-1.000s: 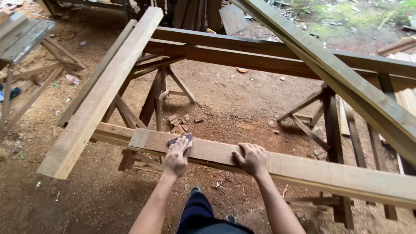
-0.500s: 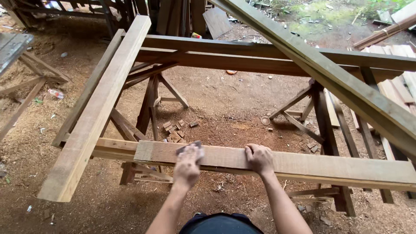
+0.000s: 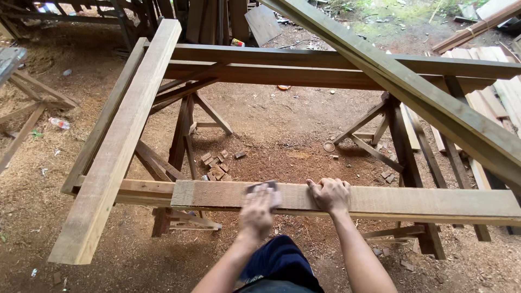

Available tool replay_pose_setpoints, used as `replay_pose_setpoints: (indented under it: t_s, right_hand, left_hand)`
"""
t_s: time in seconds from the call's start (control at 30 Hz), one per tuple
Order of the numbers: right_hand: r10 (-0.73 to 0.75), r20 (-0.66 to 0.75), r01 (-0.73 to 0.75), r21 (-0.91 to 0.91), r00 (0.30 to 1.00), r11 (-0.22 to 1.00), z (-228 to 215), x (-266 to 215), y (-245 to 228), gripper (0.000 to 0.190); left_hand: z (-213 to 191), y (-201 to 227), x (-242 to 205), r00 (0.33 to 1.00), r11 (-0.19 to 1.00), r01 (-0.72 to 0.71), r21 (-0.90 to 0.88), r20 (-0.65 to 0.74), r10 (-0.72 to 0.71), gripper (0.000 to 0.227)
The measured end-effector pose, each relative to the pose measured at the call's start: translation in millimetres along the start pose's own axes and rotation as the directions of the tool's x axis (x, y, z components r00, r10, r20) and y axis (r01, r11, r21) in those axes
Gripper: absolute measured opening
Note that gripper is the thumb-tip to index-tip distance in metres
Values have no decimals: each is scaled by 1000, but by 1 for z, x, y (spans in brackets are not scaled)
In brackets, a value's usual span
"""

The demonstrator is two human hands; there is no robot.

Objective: The person sands the surface of a long wooden plank using a piece of sandpaper, moving their hand back and forth along the length of the wood while it rests on sawhorses.

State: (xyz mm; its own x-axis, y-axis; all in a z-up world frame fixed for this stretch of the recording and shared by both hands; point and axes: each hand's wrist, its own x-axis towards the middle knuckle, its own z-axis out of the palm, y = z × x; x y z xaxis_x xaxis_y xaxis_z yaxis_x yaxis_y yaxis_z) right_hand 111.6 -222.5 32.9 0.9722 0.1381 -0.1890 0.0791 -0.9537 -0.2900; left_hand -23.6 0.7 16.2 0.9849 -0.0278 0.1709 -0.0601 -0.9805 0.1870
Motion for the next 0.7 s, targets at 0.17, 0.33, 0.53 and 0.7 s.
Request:
replay_pose_setpoints:
  t_s: [0.17,0.33,0.53,0.7]
  right_hand:
    - [14,52,-13,-30,999,999,2,-5,-4,60]
    - [-14,-17,14,-13,1000,1000,15,1,9,56]
    - [21,-13,-20,21,1000,1000,12,0,5,51]
    - [55,-16,-54,43,998,998,1,-3,-8,48]
  left_hand:
    - [-19,-32,-8,971,973,230,-28,80,-227,48]
    - [12,71,32,987,996,-77,-36,142,82,56]
    - [2,24,19,986,999,-38,-33,159,43,52]
    - [-18,-59,10,988,991,106,86,100,-115,50]
